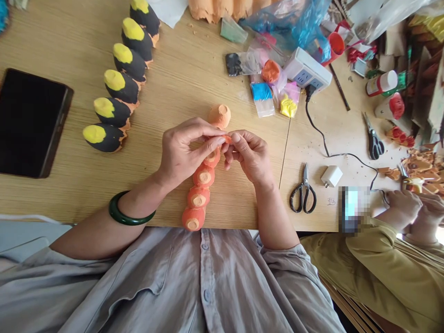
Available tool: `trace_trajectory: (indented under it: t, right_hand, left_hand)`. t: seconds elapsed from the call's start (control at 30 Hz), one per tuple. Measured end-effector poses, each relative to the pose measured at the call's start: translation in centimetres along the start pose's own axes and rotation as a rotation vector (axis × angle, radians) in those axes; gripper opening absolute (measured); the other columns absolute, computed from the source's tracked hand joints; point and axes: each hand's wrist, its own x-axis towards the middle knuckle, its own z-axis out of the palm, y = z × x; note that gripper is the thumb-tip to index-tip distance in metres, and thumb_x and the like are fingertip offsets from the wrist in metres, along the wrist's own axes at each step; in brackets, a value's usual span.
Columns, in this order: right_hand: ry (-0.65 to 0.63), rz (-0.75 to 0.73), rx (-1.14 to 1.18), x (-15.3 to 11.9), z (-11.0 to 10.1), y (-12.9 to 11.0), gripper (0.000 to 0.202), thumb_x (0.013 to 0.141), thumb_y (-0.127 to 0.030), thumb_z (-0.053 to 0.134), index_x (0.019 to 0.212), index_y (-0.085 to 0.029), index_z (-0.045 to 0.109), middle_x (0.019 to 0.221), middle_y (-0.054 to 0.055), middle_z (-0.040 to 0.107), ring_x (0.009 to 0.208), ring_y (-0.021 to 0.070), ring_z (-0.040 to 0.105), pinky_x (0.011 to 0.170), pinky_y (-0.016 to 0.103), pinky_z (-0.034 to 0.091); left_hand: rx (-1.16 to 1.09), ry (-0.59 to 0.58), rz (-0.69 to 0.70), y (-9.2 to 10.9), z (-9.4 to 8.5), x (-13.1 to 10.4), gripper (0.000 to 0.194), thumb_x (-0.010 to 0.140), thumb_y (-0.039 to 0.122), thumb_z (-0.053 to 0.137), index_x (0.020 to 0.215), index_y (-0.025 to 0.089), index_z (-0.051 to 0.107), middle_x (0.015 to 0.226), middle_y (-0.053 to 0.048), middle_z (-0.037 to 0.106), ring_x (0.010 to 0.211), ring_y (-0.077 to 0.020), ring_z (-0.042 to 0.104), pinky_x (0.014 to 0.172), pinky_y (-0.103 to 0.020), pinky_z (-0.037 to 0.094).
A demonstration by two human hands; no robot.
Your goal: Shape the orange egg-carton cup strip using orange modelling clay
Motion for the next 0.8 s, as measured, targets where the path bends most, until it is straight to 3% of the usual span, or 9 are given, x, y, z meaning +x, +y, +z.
trace_trajectory:
  t: [0.13,0.27,0.37,0.47,0.57,0.63,0.73,0.8]
  right_hand:
    - [0.01,0.005,0.027,0.11,0.12,-0.14,0.065,0.071,-0.072,0.115,0.082,-0.021,0.075,0.069,-0.005,0.077,0.048,0.0094,0.063,0.047,0.023,0.063]
    - [0.008,0.012,0.012,0.17,0.05,-0.03,0.065,0.074,-0.074,0.112,0.08,-0.021,0.074,0.069,-0.005,0.076,0.047,0.0088,0.063,0.046,0.021,0.061]
    - [-0.036,0.04,0.038,0.13,0.09,0.07,0.064,0.075,-0.073,0.112,0.089,-0.022,0.076,0.073,-0.004,0.078,0.052,0.0107,0.066,0.047,0.023,0.063]
    - [-0.051,0.034,0.036,0.07,0.12,0.12,0.062,0.076,-0.07,0.113,0.093,-0.022,0.077,0.075,-0.004,0.079,0.053,0.0111,0.067,0.048,0.023,0.065]
    - [-0.022,0.016,0.037,0.0,0.03,0.09,0.06,0.077,-0.07,0.112,0.086,-0.023,0.076,0.073,-0.004,0.077,0.05,0.0099,0.063,0.048,0.023,0.064]
    - [-0.022,0.016,0.039,-0.02,-0.05,0.07,0.06,0.078,-0.071,0.111,0.084,-0.023,0.076,0.072,-0.004,0.075,0.05,0.0096,0.062,0.048,0.022,0.064]
    - [-0.054,0.03,0.029,-0.03,-0.09,0.09,0.06,0.082,-0.073,0.108,0.081,-0.022,0.075,0.072,-0.003,0.074,0.052,0.0096,0.062,0.047,0.021,0.063]
    - [-0.074,0.047,0.013,-0.03,-0.06,0.1,0.062,0.083,-0.075,0.106,0.08,-0.022,0.075,0.072,-0.002,0.074,0.052,0.0103,0.063,0.046,0.022,0.063]
  left_hand:
    - [0.033,-0.031,-0.05,0.13,-0.03,0.08,0.053,0.113,0.081,0.078,0.116,0.03,0.09,0.109,-0.003,0.088,0.097,-0.0232,0.082,0.081,-0.046,0.073]
    - [-0.03,0.013,0.025,0.31,0.02,0.04,0.026,0.116,0.059,0.087,0.109,0.034,0.092,0.107,0.0,0.09,0.095,-0.0211,0.085,0.078,-0.041,0.073]
    - [-0.051,0.047,0.051,0.28,0.05,-0.02,0.013,0.115,0.045,0.091,0.108,0.035,0.093,0.103,0.0,0.09,0.092,-0.0201,0.086,0.075,-0.038,0.073]
    - [-0.037,0.047,0.025,0.16,0.08,-0.1,0.019,0.115,0.051,0.089,0.108,0.033,0.093,0.102,-0.002,0.089,0.091,-0.0213,0.085,0.076,-0.039,0.073]
    - [-0.077,0.032,-0.047,-0.06,0.11,-0.17,0.031,0.114,0.064,0.087,0.125,0.036,0.094,0.106,-0.003,0.086,0.093,-0.0227,0.086,0.077,-0.04,0.075]
    - [-0.112,0.015,-0.028,-0.19,0.08,-0.16,0.033,0.112,0.065,0.089,0.131,0.037,0.093,0.107,-0.003,0.085,0.094,-0.0221,0.085,0.077,-0.04,0.075]
    - [-0.084,-0.018,0.019,-0.12,-0.08,-0.05,0.02,0.114,0.056,0.09,0.116,0.037,0.094,0.105,-0.002,0.087,0.095,-0.021,0.085,0.078,-0.041,0.074]
    - [-0.03,-0.026,-0.005,0.09,-0.19,0.05,0.023,0.116,0.057,0.087,0.106,0.036,0.092,0.103,-0.001,0.088,0.093,-0.0212,0.085,0.079,-0.043,0.074]
